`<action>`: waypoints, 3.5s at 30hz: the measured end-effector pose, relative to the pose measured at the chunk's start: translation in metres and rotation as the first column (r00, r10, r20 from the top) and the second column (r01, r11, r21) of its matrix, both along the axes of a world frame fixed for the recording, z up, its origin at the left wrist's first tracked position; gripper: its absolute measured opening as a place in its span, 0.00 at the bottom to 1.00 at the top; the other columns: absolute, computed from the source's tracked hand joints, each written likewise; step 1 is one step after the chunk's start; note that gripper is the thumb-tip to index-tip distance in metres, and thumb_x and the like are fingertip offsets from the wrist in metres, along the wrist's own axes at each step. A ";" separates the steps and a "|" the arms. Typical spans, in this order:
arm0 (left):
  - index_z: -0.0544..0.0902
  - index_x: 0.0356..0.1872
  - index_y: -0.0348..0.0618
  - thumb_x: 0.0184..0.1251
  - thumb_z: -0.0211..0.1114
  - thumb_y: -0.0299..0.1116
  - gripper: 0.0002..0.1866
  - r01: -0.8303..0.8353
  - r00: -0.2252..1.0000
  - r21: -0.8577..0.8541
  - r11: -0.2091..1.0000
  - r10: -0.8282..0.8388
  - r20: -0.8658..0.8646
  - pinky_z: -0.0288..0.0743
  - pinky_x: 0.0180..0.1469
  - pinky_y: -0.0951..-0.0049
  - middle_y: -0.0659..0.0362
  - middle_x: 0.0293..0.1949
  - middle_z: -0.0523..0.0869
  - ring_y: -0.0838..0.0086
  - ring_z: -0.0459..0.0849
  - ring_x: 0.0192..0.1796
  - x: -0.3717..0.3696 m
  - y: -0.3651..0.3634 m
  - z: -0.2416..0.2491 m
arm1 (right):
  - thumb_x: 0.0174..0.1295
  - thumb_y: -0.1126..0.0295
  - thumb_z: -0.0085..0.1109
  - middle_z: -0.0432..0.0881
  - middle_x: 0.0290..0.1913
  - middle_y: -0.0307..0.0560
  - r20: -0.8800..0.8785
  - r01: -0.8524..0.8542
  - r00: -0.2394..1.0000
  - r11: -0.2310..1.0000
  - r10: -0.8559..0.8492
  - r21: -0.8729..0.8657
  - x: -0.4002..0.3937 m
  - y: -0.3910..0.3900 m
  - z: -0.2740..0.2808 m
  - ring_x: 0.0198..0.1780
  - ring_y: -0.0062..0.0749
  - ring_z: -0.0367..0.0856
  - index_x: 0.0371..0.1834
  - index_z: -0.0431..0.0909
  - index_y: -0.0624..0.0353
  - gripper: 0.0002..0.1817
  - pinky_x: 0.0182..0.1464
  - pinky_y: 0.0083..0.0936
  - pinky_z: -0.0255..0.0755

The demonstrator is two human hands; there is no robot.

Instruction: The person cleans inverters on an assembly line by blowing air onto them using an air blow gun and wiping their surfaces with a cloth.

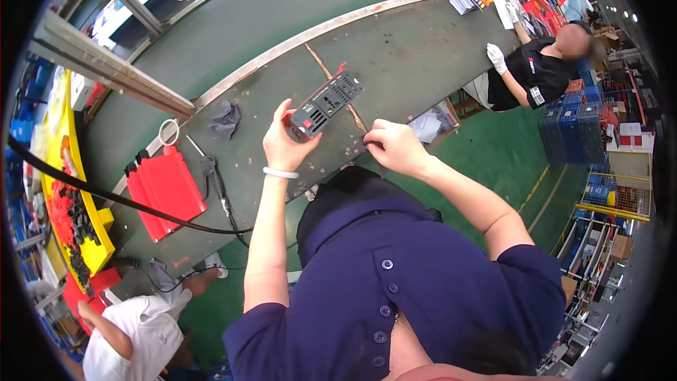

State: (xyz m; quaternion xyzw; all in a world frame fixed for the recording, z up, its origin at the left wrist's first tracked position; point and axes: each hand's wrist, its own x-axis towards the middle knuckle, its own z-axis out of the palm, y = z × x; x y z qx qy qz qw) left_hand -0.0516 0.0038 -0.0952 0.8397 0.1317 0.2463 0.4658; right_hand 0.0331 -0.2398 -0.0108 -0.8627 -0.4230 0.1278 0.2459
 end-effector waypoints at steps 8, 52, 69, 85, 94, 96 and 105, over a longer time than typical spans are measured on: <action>0.64 0.72 0.44 0.35 0.88 0.32 0.57 0.030 0.989 -0.150 0.988 -0.008 0.147 0.80 0.53 0.68 0.55 0.49 0.85 0.67 0.85 0.49 0.011 0.000 -0.039 | 0.58 0.70 0.66 0.83 0.37 0.47 -0.097 0.198 0.976 0.979 -0.193 0.053 -0.001 -0.021 -0.028 0.38 0.44 0.85 0.39 0.86 0.60 0.08 0.41 0.35 0.79; 0.81 0.61 0.53 0.52 0.75 0.60 0.36 -0.058 0.995 -0.859 -0.508 0.035 -0.088 0.80 0.61 0.61 0.64 0.59 0.86 0.68 0.84 0.59 -0.049 -0.024 0.018 | 0.54 0.78 0.66 0.84 0.38 0.45 0.347 -0.206 0.935 0.908 0.073 0.365 0.010 0.017 0.055 0.39 0.43 0.85 0.37 0.85 0.62 0.07 0.41 0.34 0.79; 0.79 0.64 0.52 0.55 0.72 0.61 0.38 0.027 1.000 -0.795 -0.607 0.012 0.026 0.79 0.61 0.61 0.63 0.62 0.84 0.67 0.83 0.62 -0.039 -0.022 0.031 | 0.54 0.77 0.67 0.82 0.39 0.43 0.391 -0.411 0.870 0.880 0.301 0.238 0.022 0.006 0.066 0.41 0.43 0.84 0.37 0.83 0.60 0.08 0.43 0.33 0.79; 0.74 0.70 0.53 0.65 0.62 0.65 0.38 0.177 0.977 -0.896 -0.407 -0.038 0.210 0.78 0.65 0.60 0.63 0.66 0.80 0.67 0.81 0.65 -0.030 -0.036 0.052 | 0.64 0.63 0.71 0.84 0.48 0.37 -0.797 0.575 0.601 0.663 0.054 0.479 0.001 0.029 0.069 0.44 0.17 0.80 0.60 0.78 0.60 0.23 0.41 0.18 0.75; 0.73 0.70 0.53 0.66 0.61 0.65 0.38 0.161 0.981 -0.906 -0.392 -0.041 0.192 0.75 0.67 0.60 0.63 0.67 0.80 0.67 0.80 0.66 -0.026 -0.040 0.056 | 0.62 0.62 0.73 0.84 0.48 0.35 -0.779 0.563 0.623 0.648 0.074 0.512 0.006 0.022 0.056 0.43 0.16 0.80 0.62 0.74 0.57 0.27 0.36 0.18 0.74; 0.70 0.73 0.52 0.67 0.61 0.64 0.39 0.178 0.977 -0.892 -0.415 -0.036 0.212 0.73 0.68 0.58 0.61 0.70 0.76 0.64 0.76 0.69 -0.026 -0.039 0.055 | 0.62 0.62 0.73 0.84 0.48 0.35 -0.784 0.572 0.617 0.650 0.060 0.500 0.007 0.021 0.056 0.43 0.17 0.80 0.62 0.74 0.57 0.28 0.36 0.18 0.74; 0.69 0.73 0.51 0.68 0.61 0.62 0.38 0.208 0.972 -0.896 -0.392 -0.020 0.234 0.73 0.69 0.56 0.59 0.71 0.75 0.62 0.75 0.70 -0.023 -0.036 0.054 | 0.62 0.63 0.73 0.83 0.50 0.35 -0.788 0.559 0.611 0.664 0.076 0.497 0.009 0.021 0.050 0.45 0.17 0.81 0.64 0.73 0.55 0.29 0.38 0.19 0.76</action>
